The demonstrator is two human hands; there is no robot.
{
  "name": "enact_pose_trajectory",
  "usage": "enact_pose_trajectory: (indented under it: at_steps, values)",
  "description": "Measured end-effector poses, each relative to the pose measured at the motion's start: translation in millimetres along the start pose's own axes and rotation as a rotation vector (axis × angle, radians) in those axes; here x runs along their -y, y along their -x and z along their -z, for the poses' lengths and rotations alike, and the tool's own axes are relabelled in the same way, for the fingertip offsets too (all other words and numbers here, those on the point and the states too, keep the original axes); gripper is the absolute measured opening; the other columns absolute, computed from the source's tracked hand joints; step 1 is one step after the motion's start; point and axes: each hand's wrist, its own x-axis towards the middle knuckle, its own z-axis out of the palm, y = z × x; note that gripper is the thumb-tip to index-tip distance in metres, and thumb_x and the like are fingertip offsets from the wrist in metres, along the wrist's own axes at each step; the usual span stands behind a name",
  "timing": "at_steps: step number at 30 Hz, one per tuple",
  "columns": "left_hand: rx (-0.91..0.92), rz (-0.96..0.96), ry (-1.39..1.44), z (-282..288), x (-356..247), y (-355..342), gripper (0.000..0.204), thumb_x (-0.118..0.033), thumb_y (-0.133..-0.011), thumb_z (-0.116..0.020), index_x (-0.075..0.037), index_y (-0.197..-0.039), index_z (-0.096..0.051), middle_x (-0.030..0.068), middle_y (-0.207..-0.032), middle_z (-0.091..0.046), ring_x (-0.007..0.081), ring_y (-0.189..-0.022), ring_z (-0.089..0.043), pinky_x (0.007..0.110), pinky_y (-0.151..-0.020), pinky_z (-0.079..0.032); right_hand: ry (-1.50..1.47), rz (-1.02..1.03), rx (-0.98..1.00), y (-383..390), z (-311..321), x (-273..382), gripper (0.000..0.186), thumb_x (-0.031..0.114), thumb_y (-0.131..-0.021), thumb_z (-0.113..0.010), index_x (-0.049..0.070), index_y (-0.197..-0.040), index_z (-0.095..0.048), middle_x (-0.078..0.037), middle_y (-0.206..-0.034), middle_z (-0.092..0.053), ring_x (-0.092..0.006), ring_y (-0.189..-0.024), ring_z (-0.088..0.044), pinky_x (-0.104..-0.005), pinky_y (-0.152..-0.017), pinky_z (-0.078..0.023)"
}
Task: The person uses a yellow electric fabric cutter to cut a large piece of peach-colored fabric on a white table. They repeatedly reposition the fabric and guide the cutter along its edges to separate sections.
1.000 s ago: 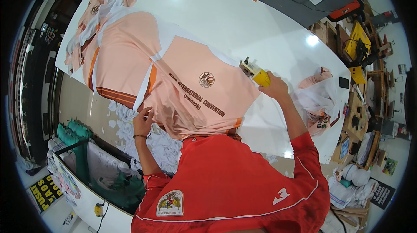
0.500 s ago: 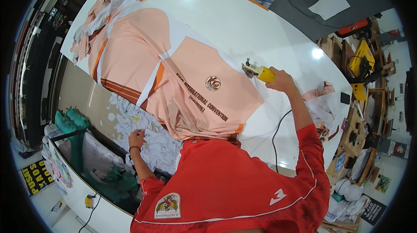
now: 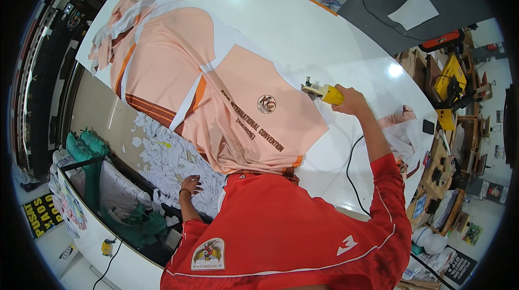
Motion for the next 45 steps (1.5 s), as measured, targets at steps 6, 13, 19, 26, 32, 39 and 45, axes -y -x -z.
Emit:
enact_pose_trajectory:
  at_steps: [6,13,19,26,32,39,45]
  values:
    - [-0.029,0.011,0.008,3,5,-13,0.055,-0.045,-0.106,-0.064,-0.011,-0.149,-0.057,0.0178,-0.118,-0.076,0.0301,-0.083,-0.08,0.041,-0.064,-0.056,-0.027,-0.036,0.019,-4,-1,26,0.064,0.043,-0.074,-0.078,0.022,-0.131,-0.058,-0.018,-0.108,-0.073,-0.0379,-0.104,-0.074,-0.0497,-0.087,-0.06]
    - [-0.075,0.013,0.098,3,2,-12,0.049,-0.04,-0.107,-0.063,-0.011,-0.147,-0.06,0.0149,-0.111,-0.076,0.0283,-0.078,-0.079,0.039,-0.058,-0.053,-0.077,-0.077,-0.002,-16,-8,57,0.069,0.045,-0.073,-0.079,0.022,-0.135,-0.057,-0.017,-0.111,-0.072,-0.0372,-0.103,-0.075,-0.051,-0.085,-0.06]
    - [-0.077,0.049,0.157,-7,2,-7,0.046,-0.035,-0.108,-0.064,-0.007,-0.144,-0.063,0.0124,-0.105,-0.077,0.0245,-0.072,-0.078,0.037,-0.056,-0.053,-0.093,-0.115,0.02,-28,-1,90,0.071,0.047,-0.074,-0.078,0.019,-0.136,-0.057,-0.017,-0.114,-0.073,-0.0356,-0.106,-0.075,-0.0502,-0.088,-0.061]
    - [-0.073,0.068,0.178,-16,4,-7,0.045,-0.035,-0.108,-0.064,-0.008,-0.144,-0.063,0.0127,-0.107,-0.077,0.0236,-0.072,-0.078,0.037,-0.058,-0.053,-0.185,-0.142,0.024,-40,10,122,0.072,0.047,-0.074,-0.079,0.017,-0.135,-0.058,-0.018,-0.119,-0.072,-0.0371,-0.112,-0.073,-0.0497,-0.091,-0.061]
    - [-0.072,0.061,0.173,-15,4,-16,0.047,-0.037,-0.108,-0.064,-0.007,-0.144,-0.062,0.0133,-0.108,-0.076,0.0233,-0.071,-0.077,0.037,-0.058,-0.054,-0.247,-0.207,-0.054,-51,10,146,0.071,0.046,-0.075,-0.079,0.015,-0.135,-0.058,-0.019,-0.121,-0.072,-0.0378,-0.113,-0.073,-0.0493,-0.092,-0.061]
    - [-0.039,0.027,0.217,-7,20,-37,0.051,-0.042,-0.106,-0.064,-0.012,-0.146,-0.058,0.0135,-0.112,-0.076,0.0278,-0.079,-0.078,0.039,-0.059,-0.053,-0.278,-0.209,-0.101,-71,14,160,0.07,0.046,-0.077,-0.079,0.011,-0.134,-0.06,-0.02,-0.118,-0.073,-0.0393,-0.11,-0.074,-0.0501,-0.094,-0.06]
    - [-0.077,0.03,0.221,-6,33,-30,0.051,-0.041,-0.106,-0.065,-0.011,-0.146,-0.058,0.0151,-0.113,-0.075,0.0283,-0.079,-0.079,0.04,-0.059,-0.053,-0.142,-0.115,-0.038,-70,36,136,0.07,0.046,-0.075,-0.079,0.013,-0.134,-0.061,-0.021,-0.117,-0.073,-0.0393,-0.109,-0.074,-0.0497,-0.094,-0.06]
